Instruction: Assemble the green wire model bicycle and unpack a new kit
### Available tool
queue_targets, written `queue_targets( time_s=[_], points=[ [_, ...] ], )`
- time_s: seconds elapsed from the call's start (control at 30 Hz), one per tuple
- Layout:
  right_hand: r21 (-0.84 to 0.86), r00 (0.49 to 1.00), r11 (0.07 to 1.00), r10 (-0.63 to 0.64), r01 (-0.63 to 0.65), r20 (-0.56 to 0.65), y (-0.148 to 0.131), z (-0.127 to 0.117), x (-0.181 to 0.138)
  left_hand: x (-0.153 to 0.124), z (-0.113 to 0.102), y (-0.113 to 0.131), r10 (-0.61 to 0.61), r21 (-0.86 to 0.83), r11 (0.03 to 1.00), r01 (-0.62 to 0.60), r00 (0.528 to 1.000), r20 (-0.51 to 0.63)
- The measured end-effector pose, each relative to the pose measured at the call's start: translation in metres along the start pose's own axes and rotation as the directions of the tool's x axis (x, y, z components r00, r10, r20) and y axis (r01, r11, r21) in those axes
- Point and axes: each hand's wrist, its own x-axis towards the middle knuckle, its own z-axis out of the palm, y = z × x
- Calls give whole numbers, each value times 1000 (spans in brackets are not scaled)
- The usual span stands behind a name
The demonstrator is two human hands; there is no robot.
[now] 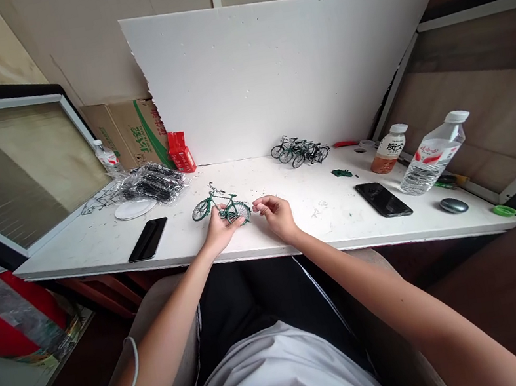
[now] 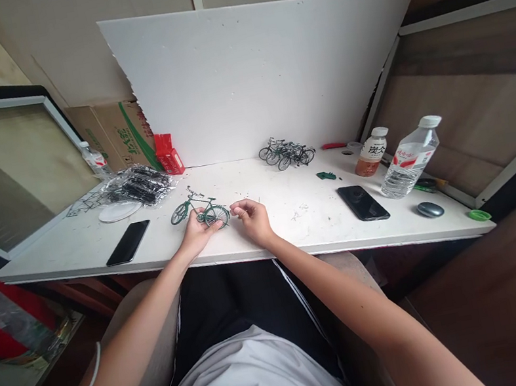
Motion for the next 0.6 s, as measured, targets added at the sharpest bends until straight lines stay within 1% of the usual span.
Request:
queue_targets(
  time_s=[0.1, 0.23, 0.33, 0.47, 0.6],
  points=[
    [46, 999, 998, 32, -33, 15, 2, 1, 0, -1, 0, 1, -4, 4, 1000, 3, 999, 40],
    [53, 998, 996, 67, -68, 15, 0, -1, 0, -2, 1, 3, -12, 9, 1000, 12, 999, 46],
    [45, 999, 998, 44, -44, 11, -2, -2, -1, -3, 2, 5, -4, 31, 1000, 2, 998, 69],
    [5, 998, 999, 34, -34, 44, -1, -1, -2, -3, 1, 5, -1, 44, 999, -3, 997, 81],
    [22, 998, 1000, 11, -12, 57, 2, 0, -3, -3, 0, 6, 2, 50, 999, -6, 996, 88]
  ],
)
